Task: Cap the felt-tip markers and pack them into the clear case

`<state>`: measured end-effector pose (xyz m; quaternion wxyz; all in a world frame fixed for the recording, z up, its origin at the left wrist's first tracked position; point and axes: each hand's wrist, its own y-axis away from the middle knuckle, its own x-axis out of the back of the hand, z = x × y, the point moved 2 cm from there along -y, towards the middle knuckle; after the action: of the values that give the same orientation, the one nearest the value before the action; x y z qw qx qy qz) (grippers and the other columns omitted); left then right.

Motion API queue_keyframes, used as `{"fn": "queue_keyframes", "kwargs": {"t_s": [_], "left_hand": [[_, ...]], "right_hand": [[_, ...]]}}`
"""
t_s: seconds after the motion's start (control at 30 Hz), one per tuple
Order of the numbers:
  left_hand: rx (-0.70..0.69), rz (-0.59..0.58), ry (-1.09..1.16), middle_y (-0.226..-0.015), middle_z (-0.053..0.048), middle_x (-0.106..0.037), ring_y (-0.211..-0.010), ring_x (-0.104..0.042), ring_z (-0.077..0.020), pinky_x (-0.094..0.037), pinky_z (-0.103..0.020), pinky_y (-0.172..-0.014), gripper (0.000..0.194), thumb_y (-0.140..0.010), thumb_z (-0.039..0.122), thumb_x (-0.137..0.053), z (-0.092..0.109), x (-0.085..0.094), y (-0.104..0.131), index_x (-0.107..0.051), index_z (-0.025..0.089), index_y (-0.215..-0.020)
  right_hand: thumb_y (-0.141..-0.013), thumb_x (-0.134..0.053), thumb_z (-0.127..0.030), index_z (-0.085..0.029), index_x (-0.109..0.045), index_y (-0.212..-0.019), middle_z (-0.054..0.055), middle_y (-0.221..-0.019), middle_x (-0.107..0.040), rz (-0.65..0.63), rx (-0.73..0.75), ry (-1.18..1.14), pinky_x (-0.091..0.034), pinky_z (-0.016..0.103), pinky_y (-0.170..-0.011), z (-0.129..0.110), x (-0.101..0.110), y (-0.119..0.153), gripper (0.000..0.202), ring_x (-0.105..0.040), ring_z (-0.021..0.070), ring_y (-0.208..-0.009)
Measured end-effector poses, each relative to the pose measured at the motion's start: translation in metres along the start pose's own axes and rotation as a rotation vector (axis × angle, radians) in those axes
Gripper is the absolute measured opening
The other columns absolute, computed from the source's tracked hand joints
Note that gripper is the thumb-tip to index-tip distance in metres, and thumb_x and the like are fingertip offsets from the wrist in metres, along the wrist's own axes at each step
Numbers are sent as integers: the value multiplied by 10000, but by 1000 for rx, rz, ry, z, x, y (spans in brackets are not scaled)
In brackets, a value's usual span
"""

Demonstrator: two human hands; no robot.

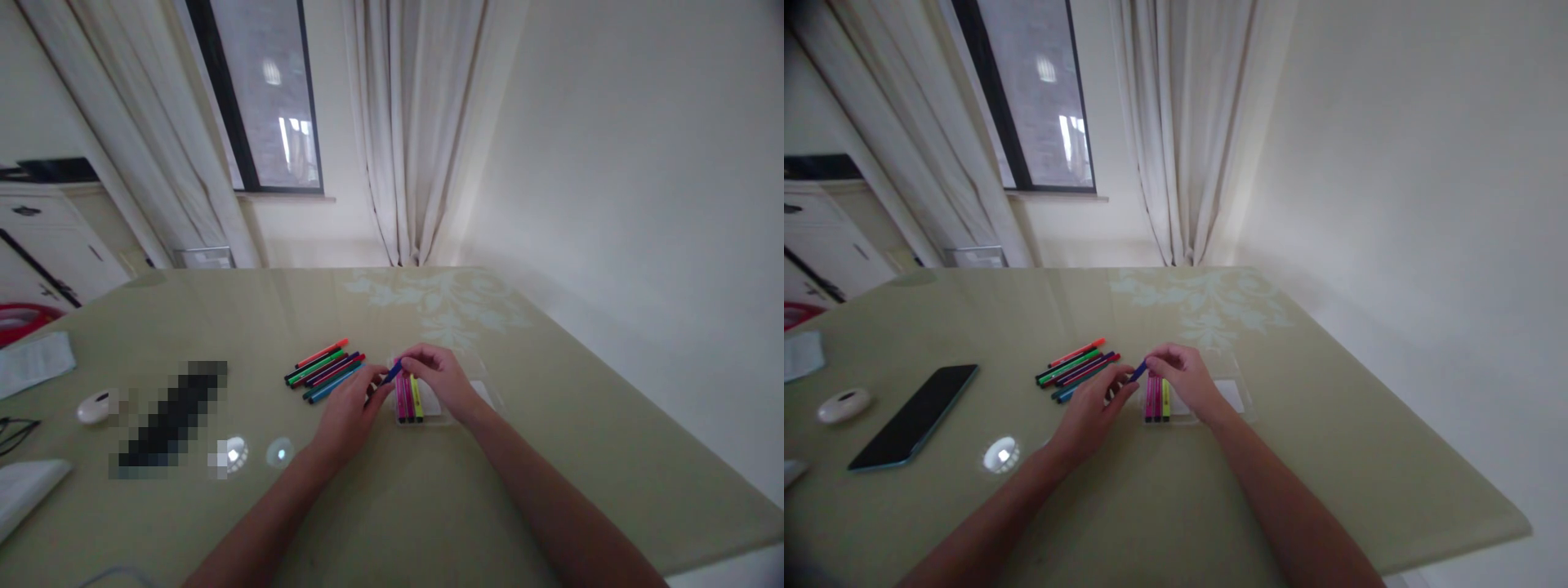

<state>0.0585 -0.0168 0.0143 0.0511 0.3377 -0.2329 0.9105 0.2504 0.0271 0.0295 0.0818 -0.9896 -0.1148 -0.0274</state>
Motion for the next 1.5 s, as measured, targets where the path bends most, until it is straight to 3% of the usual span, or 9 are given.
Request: {"fn": "queue_keyframes", "kwargs": {"t_s": [0.2,0.37,0.5,0.63,0.73,0.9,1.1,1.3,1.5], "left_hand": [[-27,-23,-27,-970,-22,-724,-799,-658,-172,-537,-300,-763,244,-1007,347,-570,-1,-4,1,-653,237,-1208],[-106,-44,-1,-975,-26,-709,-832,-653,-168,-542,-303,-802,253,-1001,293,-569,1,-10,3,-648,233,-1234],[-148,-75,-64,-1067,-54,-710,-966,-655,-210,-540,-355,-868,223,-986,301,-604,6,-12,6,-646,233,-1193],[-272,-225,-139,-1294,-88,-683,-1203,-606,-259,-477,-441,-1045,351,-970,352,-647,13,-15,10,-606,256,-1305],[-315,-323,-188,-1351,-80,-657,-1245,-580,-264,-449,-449,-1071,380,-943,370,-686,18,-16,12,-609,267,-1300],[-297,-313,-276,-1218,-75,-682,-1143,-590,-269,-458,-434,-1005,323,-905,420,-732,20,-14,11,-630,238,-1151],[-317,-310,-346,-1251,-75,-661,-1142,-583,-276,-454,-436,-997,443,-923,388,-718,17,-17,10,-558,248,-1312],[-374,-339,-375,-1188,-66,-672,-1087,-607,-254,-465,-414,-954,357,-964,316,-664,20,-18,10,-614,296,-1317],[-371,-328,-373,-1183,-71,-669,-1090,-598,-262,-467,-429,-969,358,-954,321,-679,20,-18,11,-645,283,-1308]], "right_hand": [[-762,-800,-573,-190,-700,-841,40,-776,-741,305,-17,-171,-470,253,-601,7,29,-11,404,-666,147,-653],[-750,-793,-604,-188,-690,-856,66,-851,-768,305,-50,-180,-460,256,-600,11,34,-13,442,-674,148,-662],[-761,-799,-534,-189,-723,-971,86,-931,-788,276,-26,-112,-473,276,-648,9,32,-12,411,-691,173,-739],[-794,-757,-495,-197,-737,-998,90,-950,-795,343,-8,-77,-476,284,-672,11,41,-14,362,-694,181,-782],[-796,-733,-502,-198,-745,-975,93,-935,-798,385,-34,-33,-480,289,-675,15,51,-15,354,-694,186,-789],[-803,-718,-464,-190,-759,-971,89,-918,-801,284,-131,46,-501,301,-694,21,51,-14,324,-723,201,-814],[-829,-692,-430,-181,-758,-1018,76,-933,-803,99,-107,169,-548,305,-687,28,35,-13,319,-738,200,-819],[-850,-669,-331,-189,-768,-980,61,-912,-795,80,20,395,-573,350,-802,32,34,-15,217,-735,205,-836],[-848,-701,-245,-202,-786,-932,49,-867,-777,62,70,687,-524,305,-738,27,30,-11,127,-691,187,-759]]}}
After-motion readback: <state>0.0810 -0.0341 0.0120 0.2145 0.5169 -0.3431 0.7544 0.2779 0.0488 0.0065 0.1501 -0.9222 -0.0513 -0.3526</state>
